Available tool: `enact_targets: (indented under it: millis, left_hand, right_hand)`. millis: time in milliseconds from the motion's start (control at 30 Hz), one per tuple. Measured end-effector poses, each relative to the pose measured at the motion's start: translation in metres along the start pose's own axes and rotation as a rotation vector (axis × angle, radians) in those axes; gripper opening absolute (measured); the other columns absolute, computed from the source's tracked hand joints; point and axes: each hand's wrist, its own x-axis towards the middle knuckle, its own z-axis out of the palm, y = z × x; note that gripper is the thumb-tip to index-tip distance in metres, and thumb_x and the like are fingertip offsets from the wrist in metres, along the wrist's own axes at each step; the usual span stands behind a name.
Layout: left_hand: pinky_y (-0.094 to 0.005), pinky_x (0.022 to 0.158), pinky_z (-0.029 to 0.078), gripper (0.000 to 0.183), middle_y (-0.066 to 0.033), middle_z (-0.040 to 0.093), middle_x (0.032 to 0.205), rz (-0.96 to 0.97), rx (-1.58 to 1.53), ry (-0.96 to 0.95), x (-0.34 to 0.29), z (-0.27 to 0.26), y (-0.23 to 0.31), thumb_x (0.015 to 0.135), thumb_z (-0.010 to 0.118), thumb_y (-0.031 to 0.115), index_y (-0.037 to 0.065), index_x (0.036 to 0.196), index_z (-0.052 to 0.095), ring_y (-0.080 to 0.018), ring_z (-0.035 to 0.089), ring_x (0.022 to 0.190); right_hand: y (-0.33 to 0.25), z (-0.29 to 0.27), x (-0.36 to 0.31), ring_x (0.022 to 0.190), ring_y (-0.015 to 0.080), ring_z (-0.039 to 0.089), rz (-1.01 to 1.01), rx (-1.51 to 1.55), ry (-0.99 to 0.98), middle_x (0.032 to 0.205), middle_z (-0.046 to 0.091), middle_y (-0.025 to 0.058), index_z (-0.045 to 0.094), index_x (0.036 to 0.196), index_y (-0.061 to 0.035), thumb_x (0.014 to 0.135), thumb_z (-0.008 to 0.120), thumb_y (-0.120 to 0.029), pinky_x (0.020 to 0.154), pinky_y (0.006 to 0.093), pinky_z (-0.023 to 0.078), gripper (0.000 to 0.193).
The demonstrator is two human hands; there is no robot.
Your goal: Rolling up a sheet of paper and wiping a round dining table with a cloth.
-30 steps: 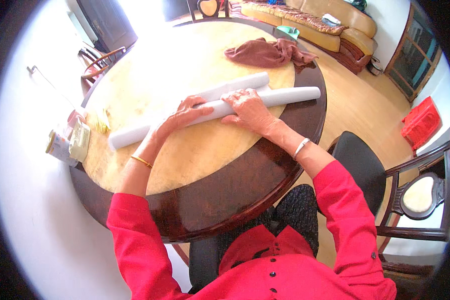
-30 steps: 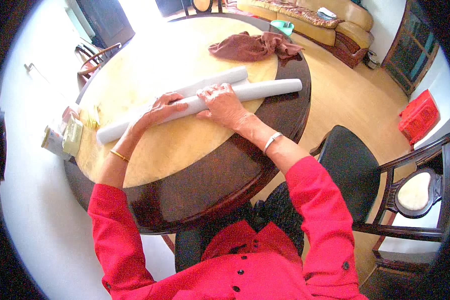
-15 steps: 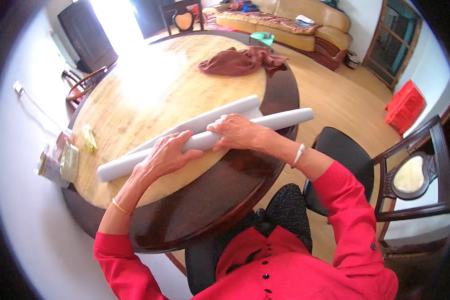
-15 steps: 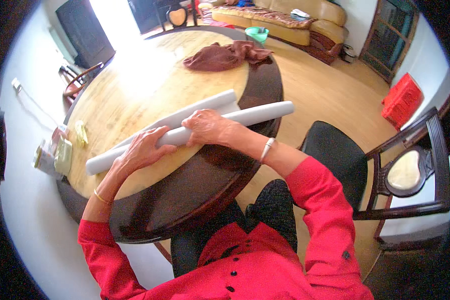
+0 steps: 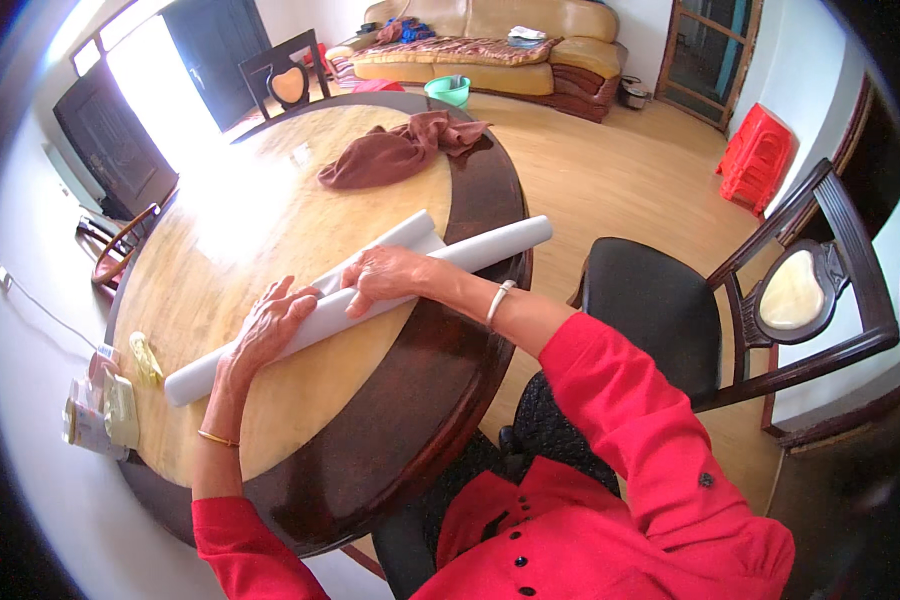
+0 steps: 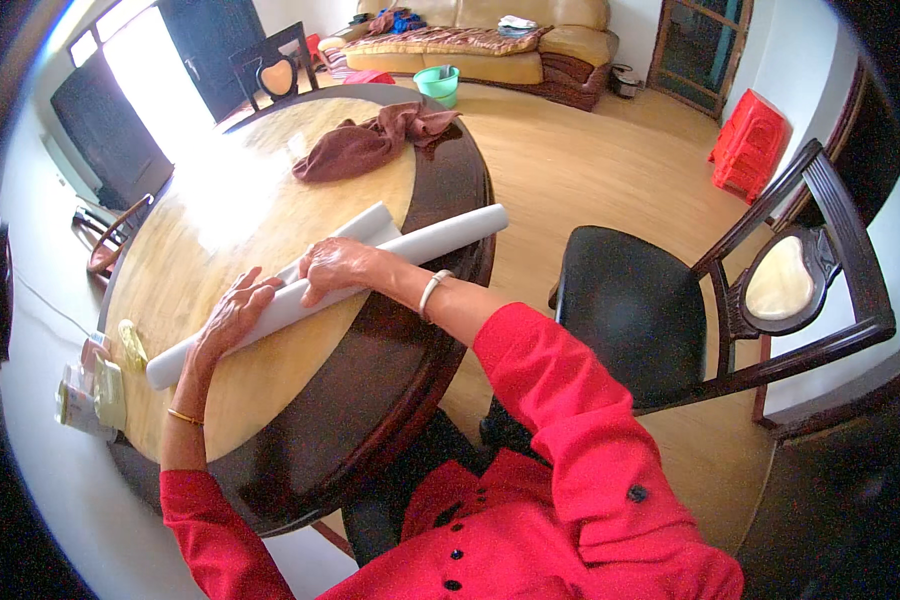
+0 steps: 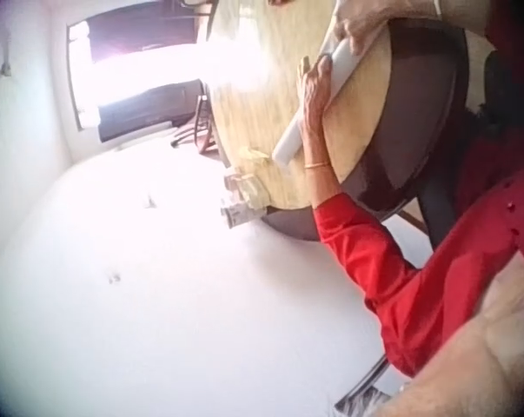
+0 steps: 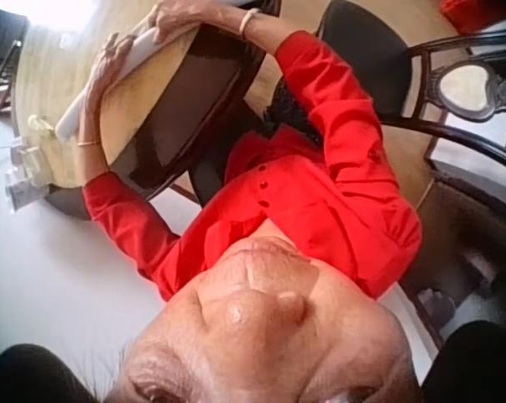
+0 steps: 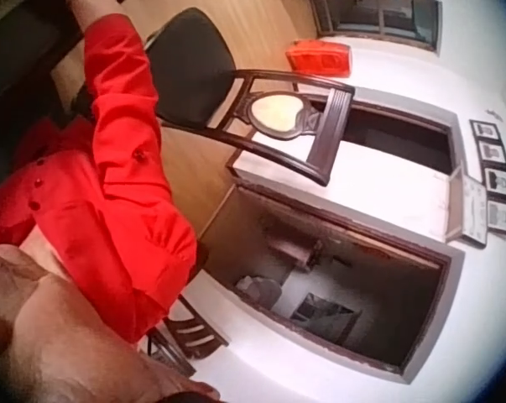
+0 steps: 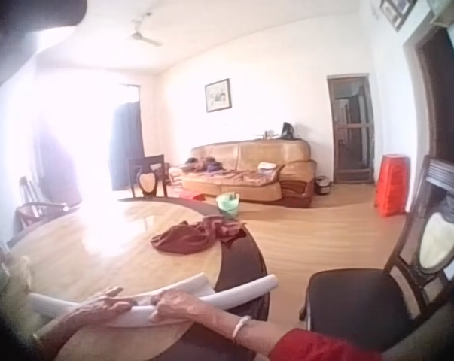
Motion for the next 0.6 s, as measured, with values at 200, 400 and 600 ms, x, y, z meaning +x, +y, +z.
enact_targets:
  millis: [200, 400, 600]
  left_hand:
    - [-0.0451, 0.104, 0.036, 0.040, -0.0239, 0.051, 0.131, 0.083, 0.124, 0.347, 0.006, 0.025, -0.008, 0.093, 0.052, 0.033, 0.003, 0.118, 0.060, -0.0406, 0.041, 0.128]
    - [-0.0470, 0.080, 0.045, 0.022, -0.0186, 0.061, 0.094, 0.217, 0.156, 0.513, -0.012, 0.036, 0.018, 0.088, 0.059, 0.020, -0.001, 0.091, 0.059, -0.0372, 0.056, 0.091]
    - [-0.0465, 0.077, 0.046, 0.027, -0.0191, 0.063, 0.088, 0.252, 0.280, 0.339, 0.005, 0.018, 0.010, 0.092, 0.051, 0.030, 0.006, 0.093, 0.064, -0.0358, 0.059, 0.087]
  right_hand:
    - [-0.001, 0.011, 0.002, 0.113, 0.0274, 0.057, 0.042, -0.071, 0.008, 0.120, 0.063, 0.0140, 0.068, 0.110, -0.0102, 0.067, 0.069, -0.039, 0.095, 0.0373, 0.045, 0.052]
    - [-0.003, 0.017, -0.005, 0.141, 0.0296, 0.027, -0.054, -0.155, 0.089, 0.148, 0.035, 0.0172, 0.060, 0.126, -0.0133, 0.070, 0.066, -0.045, 0.111, 0.0438, 0.029, 0.064]
    - [-0.009, 0.024, -0.011, 0.144, 0.0321, 0.019, -0.029, -0.393, 0.157, 0.153, 0.025, 0.0197, 0.047, 0.138, -0.0141, 0.069, 0.068, -0.052, 0.109, 0.0556, 0.025, 0.081]
